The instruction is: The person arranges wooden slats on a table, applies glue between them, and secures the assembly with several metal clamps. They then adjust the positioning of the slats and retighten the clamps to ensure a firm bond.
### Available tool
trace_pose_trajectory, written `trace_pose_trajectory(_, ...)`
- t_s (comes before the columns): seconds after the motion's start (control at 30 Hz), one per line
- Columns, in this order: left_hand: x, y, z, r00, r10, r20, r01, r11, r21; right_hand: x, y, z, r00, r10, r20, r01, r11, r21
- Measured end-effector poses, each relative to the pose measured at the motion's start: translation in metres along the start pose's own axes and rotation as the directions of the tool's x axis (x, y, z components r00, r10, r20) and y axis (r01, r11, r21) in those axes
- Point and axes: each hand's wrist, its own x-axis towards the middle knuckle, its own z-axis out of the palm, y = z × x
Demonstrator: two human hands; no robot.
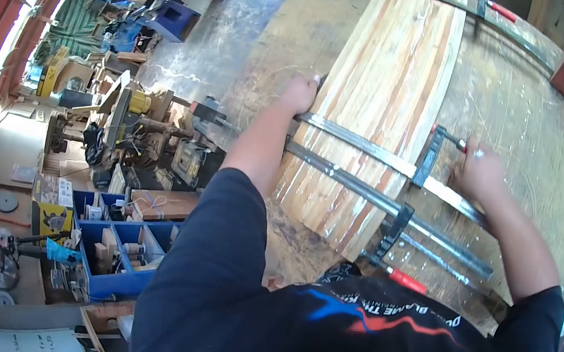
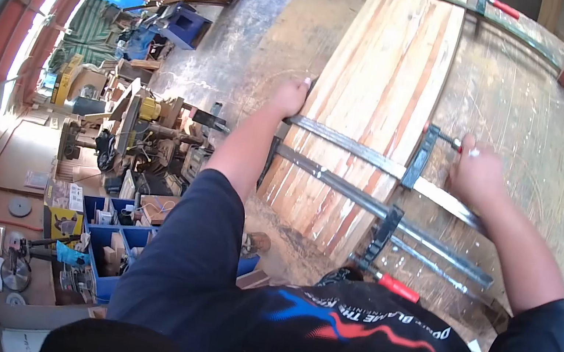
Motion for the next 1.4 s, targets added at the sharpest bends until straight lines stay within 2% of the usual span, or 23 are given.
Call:
trace_pose_trajectory(0.1, 0.013, -0.018, 0.012, 1.0, 0.009, -0.018, -0.007, 0.997, 0.075, 0.036, 0.009, -0.003, 0.97, 0.055, 0.238, -0.065, 0.997, 0.035)
trace_pose_trajectory(0.23, 0.006, -0.008, 0.006, 0.999, -0.032, -0.002, 0.032, 0.999, 0.026, 0.062, 0.014, -0.055, 0.727, -0.055, 0.685, -0.181, 0.946, 0.269)
trace_pose_trajectory(0.27, 0.008, -0.01, 0.007, 1.0, -0.028, -0.014, 0.028, 0.999, 0.028, 0.056, 0.005, -0.065, 0.752, -0.031, 0.658, -0.166, 0.958, 0.234)
trace_pose_trajectory(0.37, 0.01, -0.011, 0.006, 0.999, -0.03, -0.02, 0.031, 0.999, 0.036, 0.018, -0.008, -0.022, 0.984, 0.11, 0.137, -0.129, 0.982, 0.137)
trace_pose_trajectory(0.4, 0.008, -0.008, 0.001, 0.999, -0.042, 0.004, 0.042, 0.998, 0.041, 0.008, 0.004, 0.004, 0.999, -0.043, -0.033, 0.046, 0.994, 0.1)
trace_pose_trajectory(0.47, 0.008, -0.016, 0.007, 0.997, 0.064, 0.038, -0.07, 0.979, 0.19, 0.037, 0.028, 0.032, 0.974, 0.077, 0.211, -0.129, 0.962, 0.242)
trace_pose_trajectory(0.5, 0.002, -0.012, 0.009, 0.997, -0.058, 0.04, 0.052, 0.987, 0.152, 0.04, 0.018, 0.011, 0.978, 0.012, 0.206, -0.038, 0.992, 0.121)
trace_pose_trajectory(0.53, 0.009, -0.017, 0.013, 0.997, -0.043, 0.065, 0.026, 0.968, 0.249, 0.053, 0.021, 0.009, 0.932, -0.039, 0.36, -0.02, 0.987, 0.16)
trace_pose_trajectory(0.57, -0.002, 0.006, 0.001, 0.992, -0.057, 0.116, 0.02, 0.953, 0.303, 0.073, 0.037, 0.016, 0.806, -0.277, 0.523, 0.227, 0.961, 0.159)
trace_pose_trajectory(0.63, 0.008, -0.009, 0.006, 0.989, -0.136, 0.059, 0.123, 0.974, 0.189, 0.092, 0.047, 0.015, 0.669, -0.264, 0.695, 0.049, 0.948, 0.314)
trace_pose_trajectory(0.7, 0.028, -0.032, 0.013, 1.0, -0.027, 0.014, 0.024, 0.979, 0.201, 0.079, 0.036, 0.018, 0.812, -0.115, 0.572, 0.033, 0.988, 0.152)
trace_pose_trajectory(0.73, 0.027, -0.032, 0.011, 0.999, -0.047, 0.018, 0.042, 0.979, 0.197, 0.056, 0.027, 0.014, 0.949, -0.069, 0.308, 0.018, 0.986, 0.163)
trace_pose_trajectory(0.77, 0.019, -0.022, 0.008, 0.999, -0.039, 0.002, 0.038, 0.986, 0.16, 0.027, 0.008, -0.002, 0.98, 0.014, 0.201, -0.028, 0.997, 0.066)
trace_pose_trajectory(0.83, 0.005, -0.004, 0.002, 0.999, -0.027, -0.034, 0.031, 0.995, 0.1, 0.028, 0.023, 0.025, 0.996, -0.081, 0.031, 0.079, 0.995, 0.056)
trace_pose_trajectory(0.93, 0.024, -0.02, 0.005, 0.998, -0.033, -0.047, 0.037, 0.995, 0.091, 0.063, 0.023, 0.007, 0.858, -0.143, 0.494, 0.096, 0.988, 0.12)
trace_pose_trajectory(0.97, 0.018, -0.025, 0.01, 0.998, -0.058, -0.029, 0.06, 0.992, 0.11, 0.072, 0.028, -0.012, 0.694, -0.116, 0.711, -0.076, 0.97, 0.232)
trace_pose_trajectory(1.03, 0.018, -0.018, 0.008, 0.997, -0.036, -0.075, 0.045, 0.991, 0.126, 0.087, 0.032, -0.008, 0.587, -0.154, 0.795, -0.131, 0.951, 0.281)
trace_pose_trajectory(1.1, 0.01, -0.02, 0.011, 0.997, -0.035, -0.067, 0.044, 0.99, 0.131, 0.054, 0.019, 0.001, 0.91, -0.072, 0.408, -0.007, 0.982, 0.19)
trace_pose_trajectory(1.17, 0.014, -0.019, 0.007, 0.998, -0.035, -0.049, 0.04, 0.992, 0.117, 0.017, 0.011, 0.018, 0.988, -0.144, -0.052, 0.143, 0.99, -0.022)
trace_pose_trajectory(1.23, 0.016, -0.018, 0.006, 0.997, -0.07, -0.018, 0.071, 0.992, 0.107, 0.02, 0.015, 0.017, 0.995, -0.098, 0.007, 0.097, 0.995, 0.037)
trace_pose_trajectory(1.33, 0.019, -0.024, 0.006, 0.994, -0.106, -0.01, 0.107, 0.992, 0.062, 0.057, 0.02, 0.023, 0.941, -0.058, 0.334, 0.016, 0.992, 0.127)
trace_pose_trajectory(1.37, 0.018, -0.024, 0.011, 0.993, -0.114, -0.005, 0.114, 0.993, 0.035, 0.073, 0.028, 0.021, 0.865, -0.185, 0.467, 0.155, 0.983, 0.103)
trace_pose_trajectory(1.4, 0.019, -0.017, 0.012, 0.996, -0.091, -0.006, 0.091, 0.995, 0.05, 0.086, 0.037, 0.017, 0.749, -0.163, 0.642, 0.017, 0.974, 0.228)
